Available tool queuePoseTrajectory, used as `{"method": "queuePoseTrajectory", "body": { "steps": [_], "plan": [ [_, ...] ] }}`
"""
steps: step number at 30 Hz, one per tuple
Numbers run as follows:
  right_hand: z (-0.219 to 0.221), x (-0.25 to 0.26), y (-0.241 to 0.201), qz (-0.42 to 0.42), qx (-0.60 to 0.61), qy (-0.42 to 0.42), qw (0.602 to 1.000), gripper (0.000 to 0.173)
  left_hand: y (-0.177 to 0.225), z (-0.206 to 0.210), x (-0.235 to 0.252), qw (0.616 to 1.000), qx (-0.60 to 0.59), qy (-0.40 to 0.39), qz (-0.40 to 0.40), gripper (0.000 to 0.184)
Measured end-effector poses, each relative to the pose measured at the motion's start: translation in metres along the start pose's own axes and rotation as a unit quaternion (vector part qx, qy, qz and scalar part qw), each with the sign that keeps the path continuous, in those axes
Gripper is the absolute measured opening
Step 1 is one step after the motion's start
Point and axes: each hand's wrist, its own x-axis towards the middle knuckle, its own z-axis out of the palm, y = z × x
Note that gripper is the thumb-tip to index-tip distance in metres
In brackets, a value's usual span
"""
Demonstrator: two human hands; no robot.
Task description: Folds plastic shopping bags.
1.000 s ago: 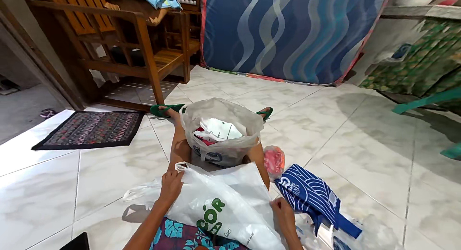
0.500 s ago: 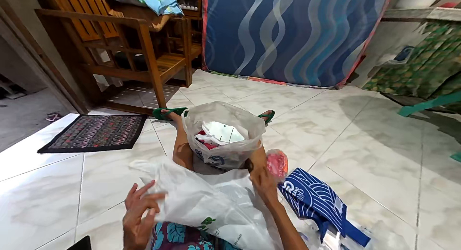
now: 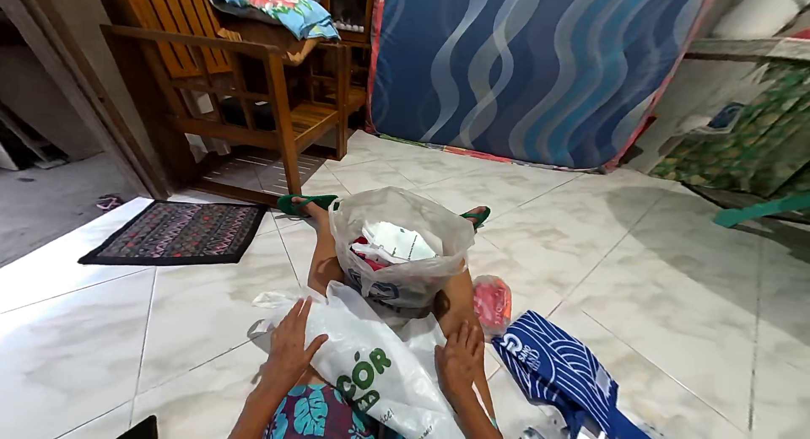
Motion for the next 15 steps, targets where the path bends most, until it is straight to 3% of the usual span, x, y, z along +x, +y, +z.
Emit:
{"method": "queuePoseTrajectory", "body": {
  "steps": [3, 6, 10, 15],
  "plan": [
    [-0.003, -0.002, -0.001, -0.018, 0.055, 0.049, 0.997, 0.039, -0.015, 0.019, 0.0, 0.984, -0.029, -0.112, -0.137, 0.081],
    [-0.033, 0.003, -0.003, -0.012, 0.187, 0.098, 0.977, 0.025, -0.021, 0.036, -0.014, 0.984, -0.004, -0.115, -0.133, 0.059],
    [-0.103, 0.014, -0.012, -0.129, 0.267, 0.239, 0.924, 0.022, 0.004, 0.025, -0.013, 0.998, -0.038, 0.041, 0.009, 0.042],
    [-0.209, 0.019, -0.022, -0.319, 0.282, 0.315, 0.848, 0.022, 0.102, -0.026, 0.042, 0.95, -0.132, 0.152, 0.238, 0.045]
  ]
}}
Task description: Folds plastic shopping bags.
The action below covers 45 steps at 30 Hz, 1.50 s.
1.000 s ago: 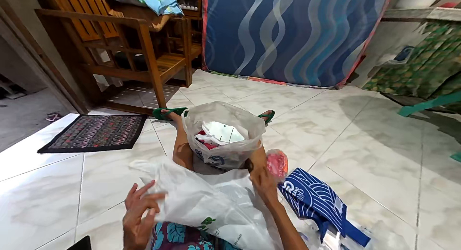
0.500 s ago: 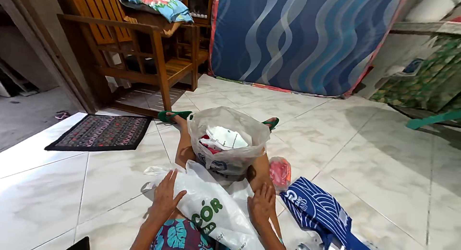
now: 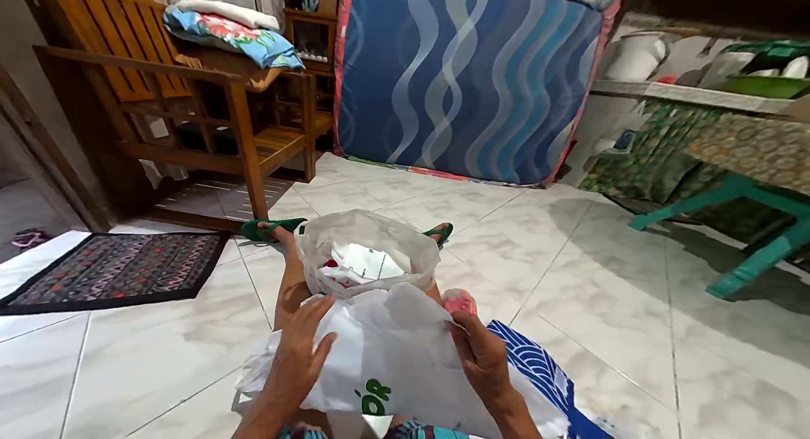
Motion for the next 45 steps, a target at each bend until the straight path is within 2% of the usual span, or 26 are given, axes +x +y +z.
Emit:
{"method": "queuePoseTrajectory", "body": {
  "steps": [2, 4, 5, 6, 7, 8, 9, 10, 12, 13, 16, 19, 21, 23, 26, 27, 28, 30, 32, 37, 39, 42, 45],
  "plan": [
    [-0.021, 0.022, -0.01, -0.032, 0.041, 0.004, 0.999, 0.02, 0.028, 0.001, 0.046, 0.997, -0.048, -0.02, 0.063, 0.063],
    [-0.042, 0.037, -0.02, -0.027, 0.093, 0.003, 0.995, 0.016, 0.051, 0.003, 0.085, 0.989, -0.09, -0.071, 0.098, 0.085],
    [-0.052, 0.043, -0.024, -0.015, 0.116, 0.005, 0.993, 0.013, 0.06, 0.004, 0.102, 0.983, -0.108, -0.097, 0.111, 0.088],
    [-0.061, 0.048, -0.027, 0.0, 0.132, 0.01, 0.991, 0.011, 0.066, 0.004, 0.116, 0.978, -0.125, -0.116, 0.123, 0.079],
    [-0.071, 0.053, -0.03, 0.015, 0.137, 0.015, 0.99, 0.012, 0.071, 0.005, 0.127, 0.971, -0.144, -0.133, 0.133, 0.058],
    [-0.08, 0.057, -0.032, 0.026, 0.132, 0.017, 0.991, 0.017, 0.076, 0.004, 0.137, 0.965, -0.159, -0.156, 0.141, 0.035],
    [-0.089, 0.063, -0.033, 0.027, 0.119, 0.017, 0.992, 0.025, 0.08, 0.004, 0.145, 0.956, -0.169, -0.18, 0.161, 0.022],
    [-0.097, 0.069, -0.034, 0.015, 0.101, 0.008, 0.995, 0.035, 0.085, 0.004, 0.151, 0.945, -0.179, -0.202, 0.184, 0.017],
    [-0.11, 0.085, -0.04, -0.017, 0.069, -0.029, 0.997, 0.053, 0.098, 0.005, 0.156, 0.928, -0.183, -0.226, 0.232, 0.017],
    [-0.116, 0.094, -0.044, -0.033, 0.049, -0.056, 0.997, 0.055, 0.105, 0.006, 0.156, 0.924, -0.169, -0.229, 0.253, 0.016],
    [-0.124, 0.117, -0.048, -0.091, -0.052, -0.139, 0.985, 0.035, 0.115, 0.011, 0.155, 0.925, -0.12, -0.216, 0.288, 0.015],
    [-0.123, 0.127, -0.04, -0.119, -0.055, -0.2, 0.971, 0.024, 0.103, 0.01, 0.153, 0.931, -0.138, -0.216, 0.259, 0.017],
    [-0.119, 0.126, -0.034, -0.115, -0.026, -0.232, 0.965, 0.02, 0.093, 0.008, 0.151, 0.932, -0.174, -0.22, 0.228, 0.021],
    [-0.116, 0.121, -0.031, -0.094, -0.017, -0.266, 0.959, 0.014, 0.088, 0.008, 0.145, 0.932, -0.192, -0.204, 0.231, 0.026],
    [-0.113, 0.117, -0.022, -0.047, -0.022, -0.314, 0.948, 0.01, 0.085, 0.003, 0.134, 0.933, -0.15, -0.184, 0.27, 0.022],
    [-0.112, 0.117, -0.018, -0.04, -0.019, -0.314, 0.948, 0.009, 0.081, -0.001, 0.131, 0.934, -0.126, -0.197, 0.27, 0.026],
    [-0.112, 0.116, -0.012, -0.035, -0.015, -0.309, 0.95, 0.008, 0.076, -0.007, 0.126, 0.936, -0.102, -0.229, 0.248, 0.039],
    [-0.115, 0.113, -0.004, -0.016, -0.003, -0.304, 0.952, 0.009, 0.058, -0.02, 0.115, 0.928, -0.052, -0.336, 0.15, 0.073],
    [-0.118, 0.112, 0.003, -0.003, 0.001, -0.304, 0.953, 0.011, 0.021, -0.029, 0.101, 0.916, -0.009, -0.397, 0.063, 0.083],
    [-0.123, 0.103, 0.019, 0.017, 0.007, -0.31, 0.95, 0.014, -0.078, -0.052, 0.051, 0.879, 0.064, -0.453, -0.137, 0.045],
    [-0.125, 0.099, 0.022, 0.027, 0.006, -0.326, 0.945, 0.014, -0.109, -0.054, 0.029, 0.876, 0.061, -0.436, -0.196, 0.034],
    [-0.126, 0.096, 0.023, 0.023, -0.008, -0.351, 0.936, 0.016, -0.14, -0.048, 0.001, 0.878, -0.009, -0.364, -0.311, 0.034],
    [-0.128, 0.093, 0.027, 0.012, -0.022, -0.339, 0.94, 0.017, -0.15, -0.037, -0.017, 0.829, -0.097, -0.32, -0.449, 0.042]
  ]
}}
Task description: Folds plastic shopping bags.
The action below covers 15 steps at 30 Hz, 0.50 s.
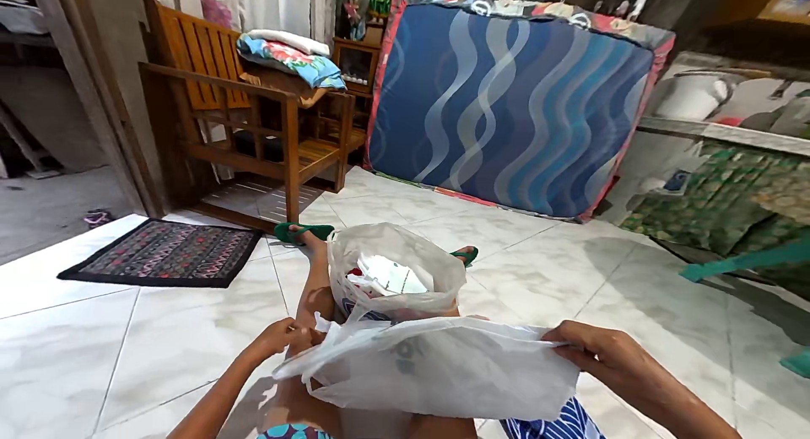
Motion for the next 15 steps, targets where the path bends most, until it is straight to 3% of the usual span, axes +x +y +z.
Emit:
{"method": "queuePoseTrajectory", "body": {
  "steps": [3, 5, 6, 8, 10, 11, 14, 15],
  "plan": [
    [-0.004, -0.005, 0.01, 0.008, 0.001, 0.029, 1.0, 0.019, -0.002, 0.012, -0.003, 0.997, -0.061, -0.041, -0.003, 0.051],
    [-0.008, -0.009, 0.016, 0.027, 0.005, 0.034, 0.999, 0.02, -0.006, 0.02, -0.007, 0.99, -0.079, -0.104, 0.053, 0.057],
    [-0.01, -0.012, 0.018, 0.037, 0.01, 0.036, 0.999, 0.02, -0.014, 0.024, -0.008, 0.984, -0.085, -0.125, 0.098, 0.066],
    [-0.014, -0.014, 0.02, 0.054, 0.028, 0.037, 0.997, 0.02, -0.024, 0.032, -0.017, 0.974, -0.082, -0.138, 0.161, 0.103],
    [-0.017, -0.016, 0.023, 0.075, 0.045, 0.032, 0.996, 0.019, -0.024, 0.038, -0.034, 0.976, -0.051, -0.126, 0.17, 0.118],
    [-0.018, -0.017, 0.025, 0.085, 0.053, 0.028, 0.995, 0.019, -0.027, 0.042, -0.038, 0.979, -0.031, -0.112, 0.168, 0.113],
    [-0.02, -0.02, 0.033, 0.101, 0.068, 0.031, 0.992, 0.019, -0.021, 0.048, -0.054, 0.987, -0.019, -0.074, 0.144, 0.068],
    [-0.02, -0.021, 0.035, 0.105, 0.072, 0.033, 0.991, 0.02, -0.02, 0.05, -0.058, 0.985, -0.032, -0.068, 0.158, 0.071]
  ]
}}
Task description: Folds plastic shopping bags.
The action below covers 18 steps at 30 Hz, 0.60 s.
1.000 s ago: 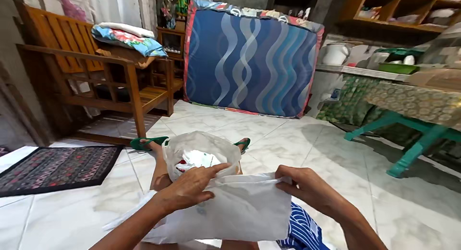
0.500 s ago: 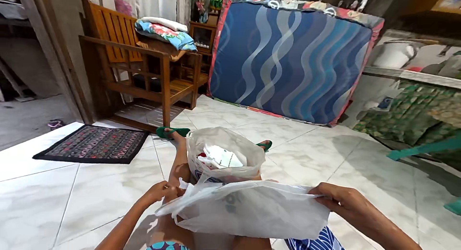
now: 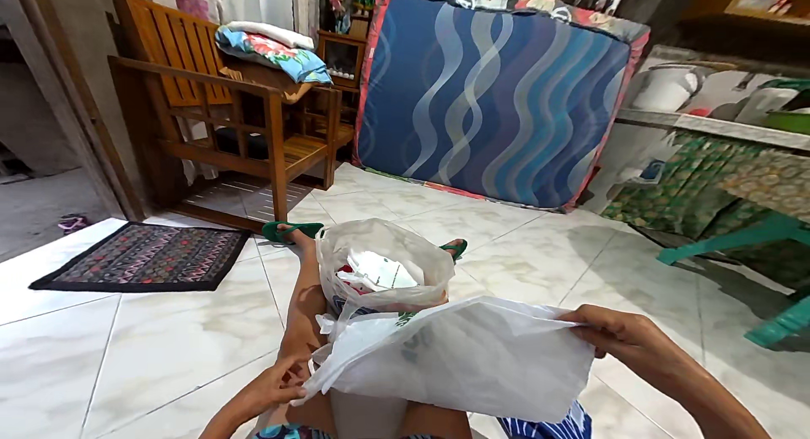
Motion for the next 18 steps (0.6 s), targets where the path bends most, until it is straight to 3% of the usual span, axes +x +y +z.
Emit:
{"method": "queuePoseTrajectory", "body": {
  "steps": [2, 4, 6, 8, 9, 13, 15, 18],
  "plan": [
    [-0.001, -0.001, 0.0, 0.018, 0.011, -0.001, 1.0, 0.019, -0.001, 0.013, -0.002, 0.998, -0.001, 0.035, 0.056, 0.105],
    [-0.001, -0.002, -0.001, 0.026, 0.017, 0.005, 1.0, 0.019, -0.002, 0.031, 0.002, 0.994, 0.046, 0.061, 0.077, 0.115],
    [-0.002, -0.002, 0.0, 0.023, 0.018, 0.009, 1.0, 0.019, 0.015, 0.043, 0.003, 0.989, 0.121, 0.079, 0.039, 0.091],
    [-0.004, -0.004, 0.002, 0.024, 0.018, 0.015, 0.999, 0.019, 0.03, 0.043, 0.004, 0.983, 0.156, 0.099, 0.008, 0.046],
    [-0.005, -0.005, 0.003, 0.026, 0.014, 0.02, 0.999, 0.019, 0.033, 0.037, 0.007, 0.985, 0.139, 0.098, 0.003, 0.033],
    [-0.019, -0.014, 0.009, 0.036, 0.004, 0.032, 0.999, 0.018, 0.026, -0.021, 0.015, 0.992, -0.002, 0.12, 0.049, 0.021],
    [-0.027, -0.016, 0.011, 0.033, 0.009, 0.036, 0.999, 0.018, 0.047, -0.053, 0.013, 0.979, -0.076, 0.172, 0.074, 0.011],
    [-0.037, -0.02, 0.011, 0.014, 0.043, 0.032, 0.998, 0.017, 0.094, -0.092, 0.007, 0.953, -0.162, 0.239, 0.094, 0.017]
  ]
}}
